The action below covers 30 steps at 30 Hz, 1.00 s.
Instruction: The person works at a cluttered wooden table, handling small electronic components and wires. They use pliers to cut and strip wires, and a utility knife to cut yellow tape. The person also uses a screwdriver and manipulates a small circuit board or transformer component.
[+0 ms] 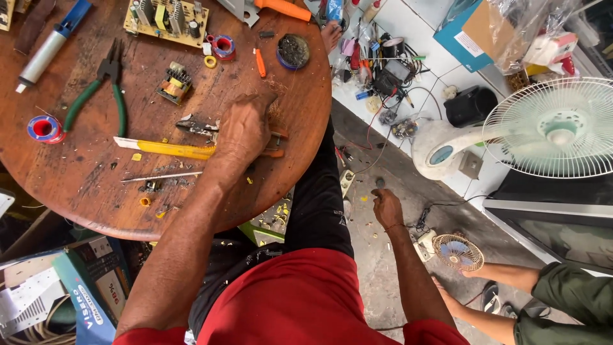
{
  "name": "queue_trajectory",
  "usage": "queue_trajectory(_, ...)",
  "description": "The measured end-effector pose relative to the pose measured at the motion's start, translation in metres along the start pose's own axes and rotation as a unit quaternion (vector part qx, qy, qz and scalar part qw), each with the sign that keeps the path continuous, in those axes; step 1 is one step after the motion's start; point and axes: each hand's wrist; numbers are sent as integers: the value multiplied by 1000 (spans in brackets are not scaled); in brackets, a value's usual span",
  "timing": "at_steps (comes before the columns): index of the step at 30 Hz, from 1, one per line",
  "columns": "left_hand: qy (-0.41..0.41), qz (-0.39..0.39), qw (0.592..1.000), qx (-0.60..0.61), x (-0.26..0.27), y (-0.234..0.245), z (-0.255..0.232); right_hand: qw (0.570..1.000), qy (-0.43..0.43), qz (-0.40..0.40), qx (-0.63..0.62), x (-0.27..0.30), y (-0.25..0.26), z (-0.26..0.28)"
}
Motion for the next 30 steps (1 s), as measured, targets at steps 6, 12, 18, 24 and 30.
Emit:
queue_trajectory(6, -4, -69, 997, -36, 4, 32, -26, 999, -17, -32, -23, -23, 60, 99)
queue_trajectory(12, -8, -104, 989, -108, 33, 45, 14, 971, 216, -54, -85, -89, 154, 307)
queue_trajectory(18, 52, 108, 978, -170, 57, 46, 28, 916, 361, 81, 156, -192, 151, 404)
queue_trajectory(24, -43, 31, 982, -182, 64, 47, 38, 884, 391, 191, 171, -177, 147, 415)
queue_trajectory(30, -8, 129, 985, -114, 49, 56, 43, 846, 438, 236, 188, -190, 142, 430)
Point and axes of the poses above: each hand's wrist, its own x-axis away from the middle knuckle, its own y-axis out of the back of the hand, z = x × y, and after that the axes turned 1 degree about x, right-handed
